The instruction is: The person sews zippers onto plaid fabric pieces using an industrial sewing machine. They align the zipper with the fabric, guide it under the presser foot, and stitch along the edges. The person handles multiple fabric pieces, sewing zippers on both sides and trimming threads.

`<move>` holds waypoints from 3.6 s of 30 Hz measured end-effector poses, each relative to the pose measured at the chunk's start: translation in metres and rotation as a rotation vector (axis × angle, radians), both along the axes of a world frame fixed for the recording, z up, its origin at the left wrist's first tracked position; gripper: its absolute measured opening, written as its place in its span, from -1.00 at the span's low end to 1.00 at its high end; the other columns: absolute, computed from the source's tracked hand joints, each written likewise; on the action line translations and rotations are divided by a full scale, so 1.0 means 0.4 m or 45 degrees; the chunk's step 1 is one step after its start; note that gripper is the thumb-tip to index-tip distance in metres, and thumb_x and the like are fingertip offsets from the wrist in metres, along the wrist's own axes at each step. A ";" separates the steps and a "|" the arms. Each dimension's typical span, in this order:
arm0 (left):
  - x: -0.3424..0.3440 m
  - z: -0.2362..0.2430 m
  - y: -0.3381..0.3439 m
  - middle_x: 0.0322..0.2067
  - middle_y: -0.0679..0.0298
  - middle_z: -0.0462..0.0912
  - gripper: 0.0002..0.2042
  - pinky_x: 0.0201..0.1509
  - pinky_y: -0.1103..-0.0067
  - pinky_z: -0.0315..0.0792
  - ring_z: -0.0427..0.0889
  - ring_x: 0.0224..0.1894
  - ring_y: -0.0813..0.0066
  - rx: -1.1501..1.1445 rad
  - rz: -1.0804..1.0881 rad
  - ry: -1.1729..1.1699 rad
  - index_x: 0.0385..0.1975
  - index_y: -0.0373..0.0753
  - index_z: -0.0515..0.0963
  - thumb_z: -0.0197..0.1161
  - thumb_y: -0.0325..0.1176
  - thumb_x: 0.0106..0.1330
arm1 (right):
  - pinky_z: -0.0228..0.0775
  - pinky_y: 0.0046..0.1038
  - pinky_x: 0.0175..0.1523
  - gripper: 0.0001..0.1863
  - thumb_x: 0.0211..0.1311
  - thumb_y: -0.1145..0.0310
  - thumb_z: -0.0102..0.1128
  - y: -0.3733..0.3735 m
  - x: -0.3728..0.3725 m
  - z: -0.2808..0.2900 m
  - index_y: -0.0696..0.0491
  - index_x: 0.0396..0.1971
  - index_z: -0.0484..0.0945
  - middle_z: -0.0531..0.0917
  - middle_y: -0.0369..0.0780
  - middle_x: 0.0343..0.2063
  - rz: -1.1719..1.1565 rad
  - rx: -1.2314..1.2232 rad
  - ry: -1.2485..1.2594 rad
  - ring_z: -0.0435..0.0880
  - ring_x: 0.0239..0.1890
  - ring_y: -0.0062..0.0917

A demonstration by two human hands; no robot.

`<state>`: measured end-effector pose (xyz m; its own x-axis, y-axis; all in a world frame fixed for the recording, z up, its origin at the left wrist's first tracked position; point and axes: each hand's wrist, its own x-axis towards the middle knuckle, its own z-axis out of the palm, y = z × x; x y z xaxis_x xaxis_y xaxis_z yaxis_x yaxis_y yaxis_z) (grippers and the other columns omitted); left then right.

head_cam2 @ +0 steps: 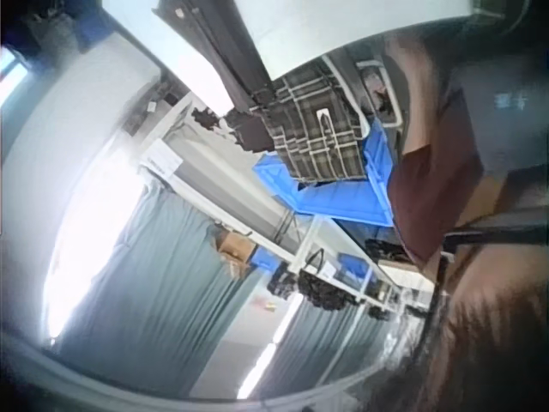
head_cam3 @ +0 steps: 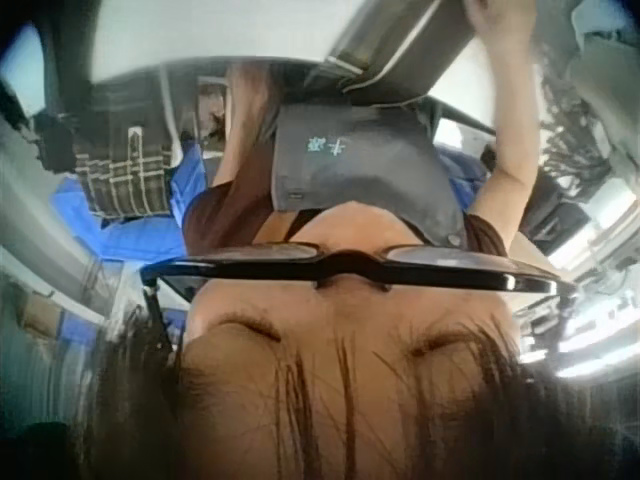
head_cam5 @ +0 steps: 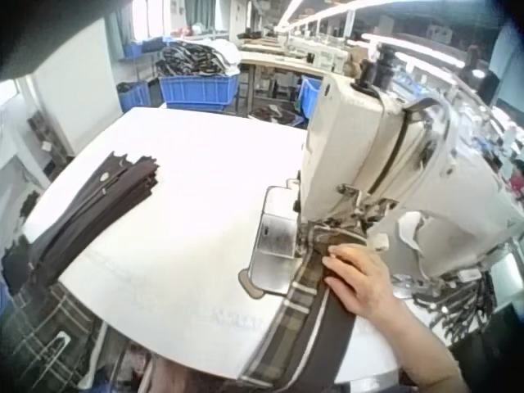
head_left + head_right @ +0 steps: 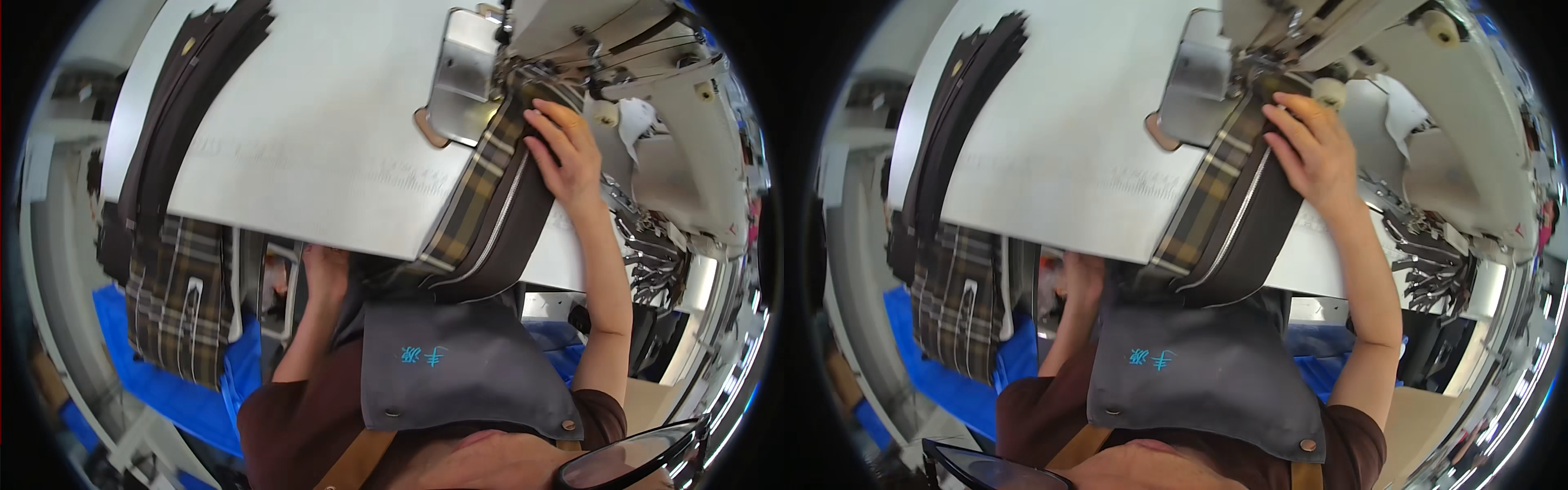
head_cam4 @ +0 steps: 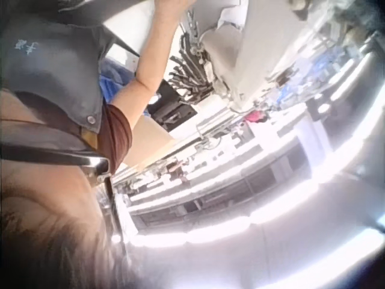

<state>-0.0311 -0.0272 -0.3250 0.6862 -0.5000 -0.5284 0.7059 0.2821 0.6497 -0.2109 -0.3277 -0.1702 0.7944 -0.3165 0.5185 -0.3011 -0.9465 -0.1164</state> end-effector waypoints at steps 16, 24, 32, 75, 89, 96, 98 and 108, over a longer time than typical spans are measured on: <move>-0.065 0.379 -0.082 -0.11 -0.08 0.57 -0.74 -0.10 0.58 0.57 0.65 -0.15 0.30 -0.619 -0.651 -0.416 -0.03 -0.43 0.44 -0.02 -0.43 0.39 | 0.39 -0.36 0.02 -0.74 -0.05 0.41 0.33 0.150 -0.075 0.033 0.09 -0.29 0.60 0.62 -0.22 -0.18 0.254 0.247 0.110 0.55 -0.06 -0.32; -0.098 0.386 -0.156 -0.15 -0.03 0.60 -0.79 -0.05 0.57 0.53 0.64 -0.13 0.26 -0.397 -0.708 -1.158 -0.10 -0.41 0.51 0.01 -0.55 0.34 | 0.44 -0.53 -0.06 -0.62 0.25 0.44 0.12 0.341 -0.056 0.088 0.12 0.07 0.38 0.62 -0.18 -0.20 0.156 1.979 -0.384 0.61 -0.19 -0.56; -0.095 0.384 -0.201 -0.16 0.11 0.63 -0.75 -0.12 0.64 0.51 0.65 -0.19 0.38 -0.385 -0.537 -1.889 -0.13 -0.35 0.56 0.16 -0.64 0.19 | 0.47 -0.55 -0.04 -0.56 0.25 0.48 0.10 0.353 -0.024 0.070 0.16 0.13 0.30 0.62 -0.17 -0.18 0.310 2.339 -0.673 0.61 -0.15 -0.56; -0.106 0.432 -0.263 -0.29 0.17 0.57 -0.27 -0.24 0.49 0.46 0.55 -0.31 0.33 -0.299 -0.570 -2.418 0.16 -0.37 0.31 0.38 -0.60 -0.16 | 0.20 -0.65 -0.45 -0.74 0.24 0.25 0.17 0.319 -0.014 0.064 0.18 -0.43 0.54 0.46 -0.37 -0.65 0.060 1.743 -0.506 0.34 -0.54 -0.79; -0.074 0.433 -0.247 -0.06 0.20 0.52 -0.61 0.01 0.64 0.44 0.54 -0.10 0.51 -0.585 -1.113 -0.361 0.10 -0.42 0.36 0.15 -0.49 0.28 | -0.07 -0.69 -0.69 -0.52 0.37 0.12 -0.05 0.201 -0.094 0.050 0.05 -0.74 0.45 0.27 -0.42 -0.87 -0.207 1.817 -0.947 0.16 -0.80 -0.79; -0.055 0.408 -0.255 0.00 0.11 0.50 -0.61 0.02 0.64 0.48 0.55 -0.05 0.47 -0.697 -1.196 0.115 0.15 -0.40 0.29 0.00 -0.34 0.40 | -0.13 -0.72 -0.65 -0.61 0.35 0.14 -0.02 0.135 -0.195 0.088 0.18 -0.15 0.57 0.24 -0.44 -0.80 -0.396 1.743 -1.046 0.08 -0.75 -0.82; -0.054 0.405 -0.258 0.01 0.10 0.50 -0.60 0.03 0.63 0.47 0.55 -0.05 0.46 -0.723 -1.223 0.116 0.16 -0.39 0.28 -0.01 -0.33 0.40 | -0.14 -0.72 -0.64 -0.63 0.35 0.17 -0.02 0.125 -0.224 0.080 0.18 -0.17 0.58 0.24 -0.44 -0.81 -0.404 1.727 -1.015 0.08 -0.76 -0.82; -0.062 0.402 -0.272 0.02 0.02 0.46 -0.59 0.03 0.61 0.51 0.57 -0.04 0.43 -0.741 -1.245 0.163 0.17 -0.42 0.21 -0.05 -0.32 0.42 | -0.12 -0.68 -0.63 -0.66 0.33 0.19 0.01 0.139 -0.235 0.086 0.15 -0.23 0.62 0.24 -0.45 -0.81 -0.344 1.889 -0.944 0.08 -0.76 -0.81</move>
